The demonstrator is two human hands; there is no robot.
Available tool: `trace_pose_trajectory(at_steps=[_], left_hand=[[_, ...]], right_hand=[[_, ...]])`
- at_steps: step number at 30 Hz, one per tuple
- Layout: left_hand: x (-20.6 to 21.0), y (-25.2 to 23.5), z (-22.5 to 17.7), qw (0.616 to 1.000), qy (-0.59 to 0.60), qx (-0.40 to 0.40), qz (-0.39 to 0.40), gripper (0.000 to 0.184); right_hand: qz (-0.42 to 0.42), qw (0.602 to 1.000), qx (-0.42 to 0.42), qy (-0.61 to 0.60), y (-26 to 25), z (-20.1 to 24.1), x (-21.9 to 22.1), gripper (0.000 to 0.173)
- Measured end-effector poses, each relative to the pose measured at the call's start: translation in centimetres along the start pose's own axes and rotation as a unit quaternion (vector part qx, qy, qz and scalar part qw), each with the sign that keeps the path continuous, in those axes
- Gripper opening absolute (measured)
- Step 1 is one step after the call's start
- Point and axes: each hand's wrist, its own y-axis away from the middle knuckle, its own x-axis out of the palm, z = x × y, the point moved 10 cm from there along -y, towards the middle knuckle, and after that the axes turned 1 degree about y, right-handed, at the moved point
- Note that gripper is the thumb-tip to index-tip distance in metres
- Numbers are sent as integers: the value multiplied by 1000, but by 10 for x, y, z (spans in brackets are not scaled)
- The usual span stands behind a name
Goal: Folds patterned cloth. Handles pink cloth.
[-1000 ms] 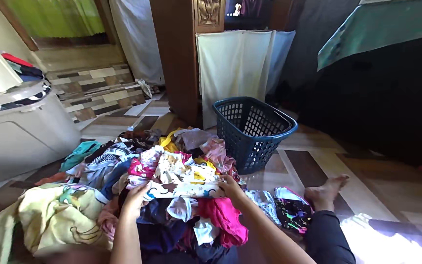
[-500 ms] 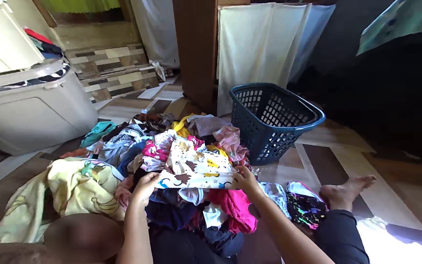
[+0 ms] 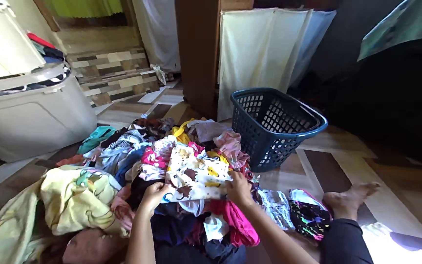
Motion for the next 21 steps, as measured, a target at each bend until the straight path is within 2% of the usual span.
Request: trace_pose_trajectory(at_steps=[2,4,7,12,16,21], left_hand=[[3,-7,-8,1000,-14,16,-21,30],[7,-14,-14,998,-25,36,-38,30],[12,-24,-18,997,-44,48,-50,32],[10,-19,-27,991,-45,89,-92,20],[5,-6,-34,981,10,147,-123,15],[3,3,-35,958,97,221,-157,17]], right_hand=[[-19,998,-59,26,-5,37,0,41],[-3,992,-122,28,-14,73,13,39],[84,979,-185,22,-28,112,51,41],[158,966,-201,24,-38,134,95,39],[156,966,-206,-17,-38,143,100,34],[124,940,-307,-86,-20,166,87,25]])
